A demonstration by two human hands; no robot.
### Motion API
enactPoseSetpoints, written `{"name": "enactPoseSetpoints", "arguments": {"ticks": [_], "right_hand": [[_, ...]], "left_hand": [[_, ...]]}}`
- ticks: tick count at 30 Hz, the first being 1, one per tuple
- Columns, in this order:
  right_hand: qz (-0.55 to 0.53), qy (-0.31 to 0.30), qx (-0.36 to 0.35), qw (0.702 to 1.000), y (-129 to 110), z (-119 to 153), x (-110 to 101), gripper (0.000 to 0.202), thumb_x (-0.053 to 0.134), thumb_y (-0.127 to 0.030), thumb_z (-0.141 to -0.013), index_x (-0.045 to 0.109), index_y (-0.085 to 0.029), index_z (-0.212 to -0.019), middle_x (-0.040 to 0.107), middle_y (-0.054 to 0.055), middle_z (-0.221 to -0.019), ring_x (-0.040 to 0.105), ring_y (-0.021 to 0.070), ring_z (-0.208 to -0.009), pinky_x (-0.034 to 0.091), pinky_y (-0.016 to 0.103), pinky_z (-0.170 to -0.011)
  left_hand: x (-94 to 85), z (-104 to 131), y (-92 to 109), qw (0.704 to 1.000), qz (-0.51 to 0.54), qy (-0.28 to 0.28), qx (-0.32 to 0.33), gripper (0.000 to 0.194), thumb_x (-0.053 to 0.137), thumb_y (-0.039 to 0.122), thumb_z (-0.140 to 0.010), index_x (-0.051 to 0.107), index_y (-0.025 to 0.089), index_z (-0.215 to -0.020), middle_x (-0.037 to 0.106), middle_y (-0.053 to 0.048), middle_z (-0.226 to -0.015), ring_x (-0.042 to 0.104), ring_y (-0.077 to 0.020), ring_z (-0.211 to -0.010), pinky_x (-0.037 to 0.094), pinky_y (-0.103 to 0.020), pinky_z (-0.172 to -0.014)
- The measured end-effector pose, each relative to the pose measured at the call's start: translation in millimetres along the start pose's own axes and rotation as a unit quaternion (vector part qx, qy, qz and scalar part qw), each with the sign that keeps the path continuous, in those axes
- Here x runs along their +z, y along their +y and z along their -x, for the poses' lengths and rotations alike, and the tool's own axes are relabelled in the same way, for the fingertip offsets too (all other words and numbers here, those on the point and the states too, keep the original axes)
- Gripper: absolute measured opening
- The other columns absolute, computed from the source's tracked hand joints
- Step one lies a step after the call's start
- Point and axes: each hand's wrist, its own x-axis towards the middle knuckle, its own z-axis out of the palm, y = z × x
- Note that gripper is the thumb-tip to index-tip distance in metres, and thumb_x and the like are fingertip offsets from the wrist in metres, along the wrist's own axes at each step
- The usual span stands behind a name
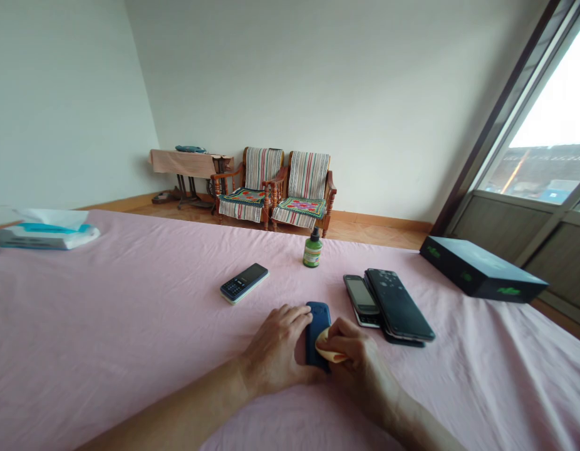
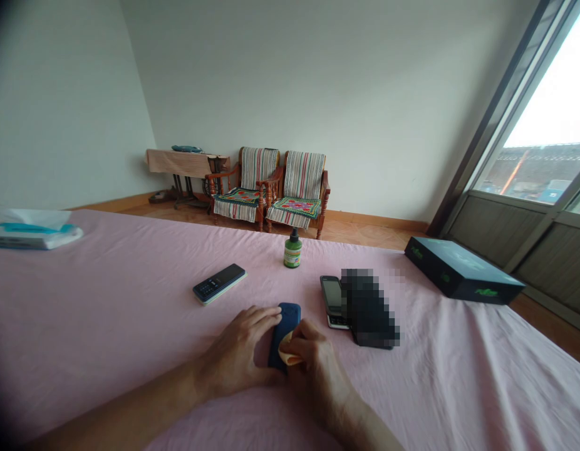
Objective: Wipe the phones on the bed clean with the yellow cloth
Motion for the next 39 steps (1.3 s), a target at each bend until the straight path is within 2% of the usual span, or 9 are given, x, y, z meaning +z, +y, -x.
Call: {"name": "enactPoseSetpoints", "arguments": {"ticks": [5,11,18,21,26,28,34,37,39], "right_hand": [[0.045,0.025,-0.012,0.999,14,-11,-4,0.027,0.045,-0.002,-0.082,0.067,-0.018,-0.082,0.049,0.003,-0.082,0.052,0.0147,-0.074,0.041,0.025,-0.065],[0.013,-0.031,-0.003,0.999,2,-4,-10,0.031,0.043,0.007,-0.074,0.064,-0.017,-0.071,0.048,0.001,-0.079,0.051,0.0117,-0.069,0.038,0.022,-0.059],[0.053,0.019,-0.017,0.998,23,-20,-6,0.026,0.041,-0.008,-0.09,0.066,-0.017,-0.087,0.053,0.005,-0.086,0.054,0.0158,-0.077,0.045,0.027,-0.071],[0.062,0.022,-0.023,0.998,24,-20,-8,0.028,0.041,-0.004,-0.087,0.066,-0.017,-0.084,0.054,0.004,-0.082,0.054,0.0161,-0.076,0.044,0.027,-0.071],[0.073,-0.013,-0.008,0.997,4,-3,-10,0.03,0.042,0.007,-0.07,0.058,-0.017,-0.065,0.052,0.002,-0.074,0.053,0.0144,-0.07,0.04,0.024,-0.061],[0.073,-0.011,0.004,0.997,1,0,-10,0.03,0.042,0.008,-0.069,0.057,-0.017,-0.062,0.051,0.001,-0.073,0.052,0.0135,-0.067,0.038,0.024,-0.059],[0.094,0.006,-0.008,0.996,15,-16,-8,0.026,0.041,-0.006,-0.089,0.064,-0.017,-0.087,0.053,0.004,-0.083,0.053,0.0164,-0.077,0.043,0.027,-0.069],[0.104,0.012,-0.004,0.995,18,-20,-8,0.024,0.041,-0.009,-0.092,0.063,-0.018,-0.092,0.053,0.005,-0.086,0.053,0.0172,-0.08,0.044,0.028,-0.07],[0.109,0.007,-0.006,0.994,15,-18,-8,0.025,0.04,-0.006,-0.09,0.063,-0.018,-0.089,0.052,0.004,-0.084,0.052,0.017,-0.078,0.044,0.027,-0.069]], "left_hand": [[-0.8,0,1,1.0,-0.008,-0.003,-0.004,0.08,0.084,0.047,-0.056,0.055,0.015,-0.122,0.056,-0.014,-0.131,0.05,-0.0322,-0.119,0.036,-0.048,-0.104],[-1.1,0,1,1.0,0.0,0.003,0.003,0.077,0.085,0.048,-0.055,0.056,0.016,-0.119,0.057,-0.013,-0.129,0.052,-0.0323,-0.117,0.04,-0.048,-0.101],[0.5,0,0,1.0,-0.004,0.008,0.003,0.079,0.084,0.048,-0.055,0.056,0.018,-0.121,0.057,-0.012,-0.13,0.051,-0.033,-0.118,0.037,-0.049,-0.103],[0.6,0,0,1.0,-0.005,0.009,0.002,0.079,0.084,0.048,-0.055,0.055,0.018,-0.121,0.056,-0.012,-0.13,0.051,-0.033,-0.118,0.037,-0.05,-0.103],[1.1,0,-1,1.0,0.003,0.006,0.006,0.076,0.084,0.049,-0.056,0.056,0.019,-0.119,0.057,-0.012,-0.129,0.052,-0.0328,-0.117,0.039,-0.05,-0.1],[1.5,0,-1,1.0,0.005,0.01,0.009,0.076,0.084,0.049,-0.056,0.056,0.019,-0.119,0.057,-0.012,-0.128,0.052,-0.0325,-0.117,0.038,-0.049,-0.101],[1.2,0,0,1.0,-0.003,0.007,0.003,0.077,0.084,0.048,-0.056,0.056,0.017,-0.121,0.057,-0.012,-0.128,0.052,-0.0326,-0.117,0.037,-0.049,-0.102],[0.5,0,1,1.0,-0.003,0.007,0.002,0.077,0.083,0.049,-0.056,0.056,0.018,-0.121,0.057,-0.012,-0.128,0.052,-0.0328,-0.117,0.037,-0.049,-0.102],[-0.3,0,1,1.0,-0.003,0.006,0.002,0.077,0.083,0.049,-0.056,0.055,0.019,-0.122,0.057,-0.012,-0.129,0.051,-0.033,-0.117,0.037,-0.05,-0.102]]}}
